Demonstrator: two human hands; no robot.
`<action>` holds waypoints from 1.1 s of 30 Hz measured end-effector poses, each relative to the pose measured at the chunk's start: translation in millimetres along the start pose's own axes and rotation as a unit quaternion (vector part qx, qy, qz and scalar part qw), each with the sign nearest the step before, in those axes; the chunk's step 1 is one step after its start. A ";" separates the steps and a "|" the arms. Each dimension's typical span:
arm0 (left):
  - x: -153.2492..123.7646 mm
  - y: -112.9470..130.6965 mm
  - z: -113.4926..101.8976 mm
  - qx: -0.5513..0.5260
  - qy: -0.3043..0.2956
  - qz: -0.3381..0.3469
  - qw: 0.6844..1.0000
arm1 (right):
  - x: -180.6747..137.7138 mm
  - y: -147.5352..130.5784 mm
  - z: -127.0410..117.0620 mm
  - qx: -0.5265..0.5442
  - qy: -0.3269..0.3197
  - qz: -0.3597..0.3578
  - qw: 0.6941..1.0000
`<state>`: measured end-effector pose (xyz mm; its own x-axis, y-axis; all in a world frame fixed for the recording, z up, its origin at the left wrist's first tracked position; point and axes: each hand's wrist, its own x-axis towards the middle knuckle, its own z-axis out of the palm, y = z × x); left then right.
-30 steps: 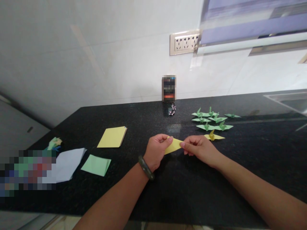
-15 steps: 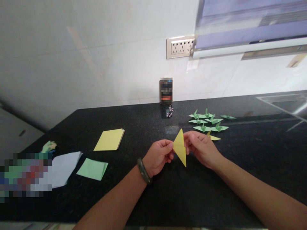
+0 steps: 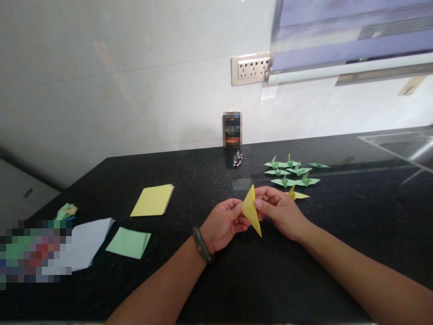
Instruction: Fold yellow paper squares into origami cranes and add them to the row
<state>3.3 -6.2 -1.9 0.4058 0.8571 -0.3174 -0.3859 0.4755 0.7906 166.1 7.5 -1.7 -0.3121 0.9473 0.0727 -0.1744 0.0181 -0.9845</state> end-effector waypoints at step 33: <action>2.2 -1.5 -1.1 0.009 -0.014 0.016 1.000 | -1.9 -1.0 2.4 -0.018 -0.020 0.020 0.999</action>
<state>3.8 -4.9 -4.4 0.4170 0.8654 -0.2780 -0.3845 0.4451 0.8087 164.6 4.9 -0.5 -0.3551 0.9340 0.0379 -0.1278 -0.0083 -0.9918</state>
